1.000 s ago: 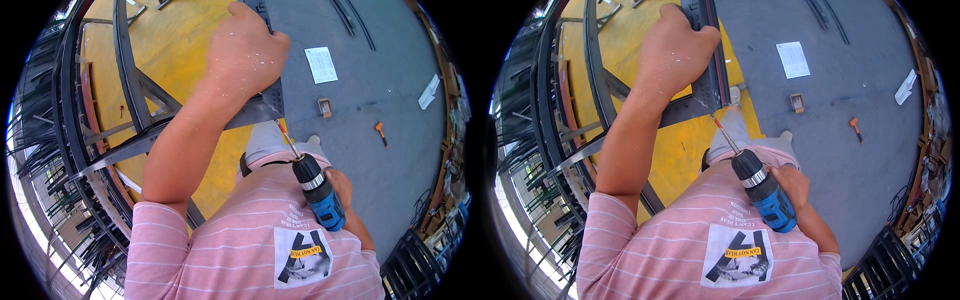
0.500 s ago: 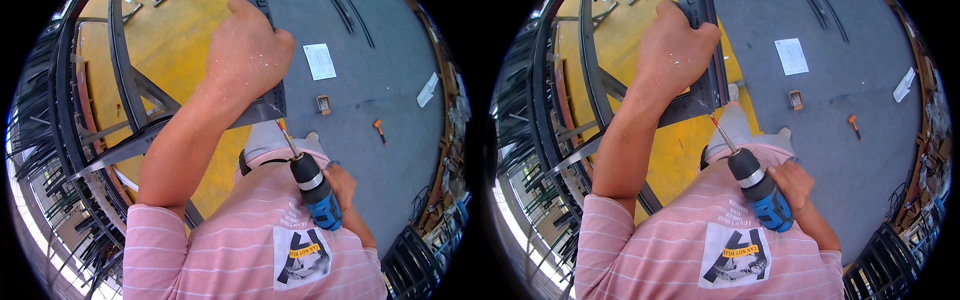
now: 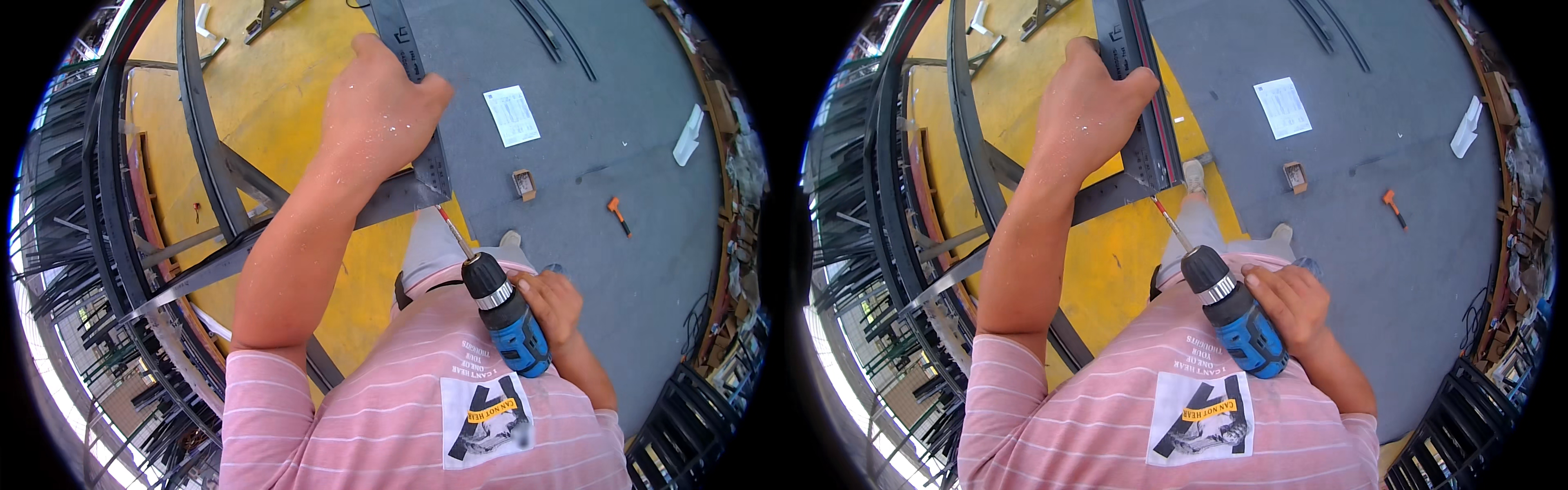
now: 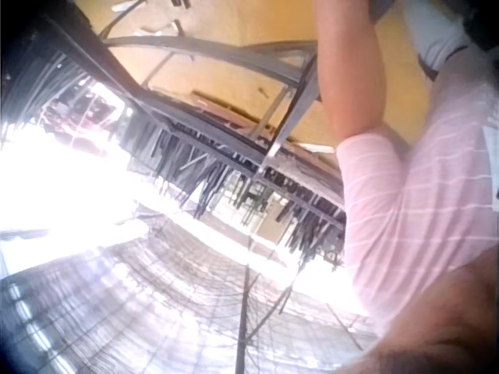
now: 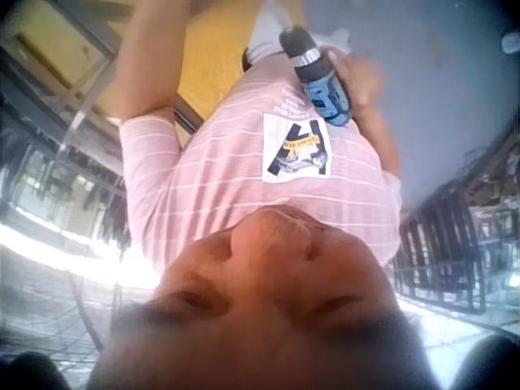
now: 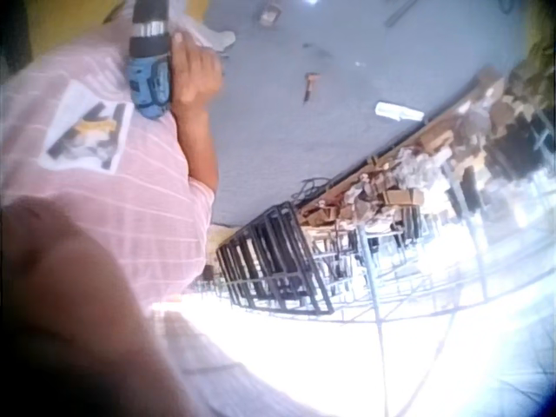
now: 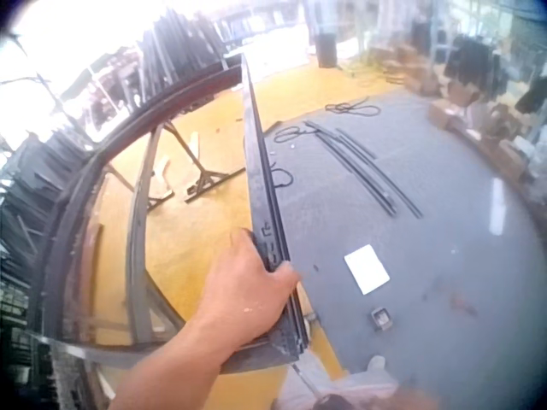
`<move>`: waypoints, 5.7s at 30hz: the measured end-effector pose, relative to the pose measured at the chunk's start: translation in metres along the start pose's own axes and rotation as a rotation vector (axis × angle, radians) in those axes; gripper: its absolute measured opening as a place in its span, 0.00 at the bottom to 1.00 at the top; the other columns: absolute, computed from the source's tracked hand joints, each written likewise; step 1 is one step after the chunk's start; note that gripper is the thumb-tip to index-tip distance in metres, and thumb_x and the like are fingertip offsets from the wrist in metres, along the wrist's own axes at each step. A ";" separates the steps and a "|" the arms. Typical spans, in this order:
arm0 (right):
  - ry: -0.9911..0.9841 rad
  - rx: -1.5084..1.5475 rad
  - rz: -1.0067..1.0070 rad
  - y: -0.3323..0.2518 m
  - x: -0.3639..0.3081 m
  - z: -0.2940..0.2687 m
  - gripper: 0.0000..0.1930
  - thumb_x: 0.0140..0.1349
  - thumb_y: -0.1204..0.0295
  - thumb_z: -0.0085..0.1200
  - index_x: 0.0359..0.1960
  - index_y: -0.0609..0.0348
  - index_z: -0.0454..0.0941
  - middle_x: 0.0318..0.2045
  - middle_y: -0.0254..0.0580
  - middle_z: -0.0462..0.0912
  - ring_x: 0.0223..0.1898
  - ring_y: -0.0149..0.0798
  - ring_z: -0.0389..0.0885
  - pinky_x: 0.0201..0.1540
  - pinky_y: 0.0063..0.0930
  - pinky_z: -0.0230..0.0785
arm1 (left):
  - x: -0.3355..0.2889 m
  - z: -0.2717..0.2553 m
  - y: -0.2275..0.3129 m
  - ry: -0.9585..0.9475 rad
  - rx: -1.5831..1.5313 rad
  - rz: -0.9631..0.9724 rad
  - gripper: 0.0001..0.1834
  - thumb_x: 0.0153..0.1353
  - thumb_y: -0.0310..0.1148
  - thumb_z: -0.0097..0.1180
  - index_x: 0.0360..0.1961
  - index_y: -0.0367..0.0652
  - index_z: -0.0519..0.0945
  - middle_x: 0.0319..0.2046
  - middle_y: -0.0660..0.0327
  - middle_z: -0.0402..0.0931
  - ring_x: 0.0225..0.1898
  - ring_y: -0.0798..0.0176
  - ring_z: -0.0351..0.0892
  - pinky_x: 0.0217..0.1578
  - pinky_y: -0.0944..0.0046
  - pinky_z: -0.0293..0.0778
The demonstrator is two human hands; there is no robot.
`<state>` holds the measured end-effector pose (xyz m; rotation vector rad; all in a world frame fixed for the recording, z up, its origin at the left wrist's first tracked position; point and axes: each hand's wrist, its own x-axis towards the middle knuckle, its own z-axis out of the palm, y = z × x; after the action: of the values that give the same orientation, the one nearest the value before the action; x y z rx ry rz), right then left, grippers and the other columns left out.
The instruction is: The person uses a power drill to drive screws into the corners of a large metal frame, using an L-square to check the alignment before drilling each screw.
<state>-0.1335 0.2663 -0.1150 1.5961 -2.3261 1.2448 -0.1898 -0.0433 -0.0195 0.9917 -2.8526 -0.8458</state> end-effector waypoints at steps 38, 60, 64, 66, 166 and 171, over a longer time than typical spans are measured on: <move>-0.241 1.477 0.972 0.112 0.079 -0.054 0.30 0.43 0.71 0.65 0.53 0.62 0.77 0.35 0.50 0.84 0.23 0.36 0.80 0.31 0.27 0.76 | -0.102 -0.020 -0.116 0.385 0.241 -0.133 0.24 0.71 0.45 0.45 0.24 0.36 0.72 0.20 0.47 0.69 0.25 0.40 0.69 0.29 0.49 0.64; -0.210 1.469 1.053 0.101 0.063 -0.042 0.29 0.43 0.72 0.63 0.53 0.64 0.77 0.38 0.50 0.84 0.28 0.39 0.83 0.32 0.33 0.78 | -0.102 -0.038 -0.100 0.239 0.220 -0.232 0.22 0.69 0.47 0.47 0.30 0.38 0.79 0.29 0.48 0.78 0.34 0.42 0.78 0.37 0.50 0.71; -0.175 1.525 1.011 0.093 0.039 -0.034 0.29 0.47 0.75 0.61 0.56 0.64 0.75 0.41 0.50 0.84 0.30 0.40 0.84 0.35 0.33 0.78 | -0.105 -0.035 -0.077 0.234 -0.040 -0.174 0.21 0.69 0.46 0.50 0.35 0.37 0.79 0.30 0.49 0.80 0.35 0.45 0.80 0.40 0.52 0.72; -0.058 1.493 1.040 0.093 0.022 -0.038 0.25 0.48 0.75 0.59 0.52 0.66 0.77 0.41 0.49 0.84 0.30 0.39 0.84 0.35 0.33 0.78 | -0.106 -0.019 -0.052 0.243 -0.091 -0.031 0.21 0.68 0.47 0.52 0.39 0.36 0.79 0.30 0.51 0.81 0.36 0.47 0.81 0.41 0.53 0.73; -0.965 -0.325 1.058 0.869 -0.165 0.378 0.21 0.62 0.56 0.49 0.51 0.56 0.75 0.47 0.44 0.77 0.48 0.42 0.75 0.51 0.39 0.64 | 0.402 0.878 -0.422 0.007 -0.103 -0.756 0.23 0.60 0.41 0.59 0.43 0.28 0.80 0.36 0.43 0.84 0.39 0.51 0.85 0.42 0.55 0.78; -0.992 -0.393 0.977 0.866 -0.171 0.351 0.23 0.64 0.55 0.47 0.55 0.55 0.72 0.51 0.42 0.75 0.52 0.41 0.73 0.55 0.38 0.62 | 0.301 0.853 -0.253 -0.236 -0.794 -1.099 0.15 0.53 0.32 0.63 0.40 0.34 0.80 0.33 0.48 0.84 0.38 0.49 0.84 0.42 0.56 0.77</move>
<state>-0.6197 0.2915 -0.9310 0.9980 -3.8471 -0.2392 -0.4352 0.0350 -0.9228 2.2970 -1.5085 -1.9643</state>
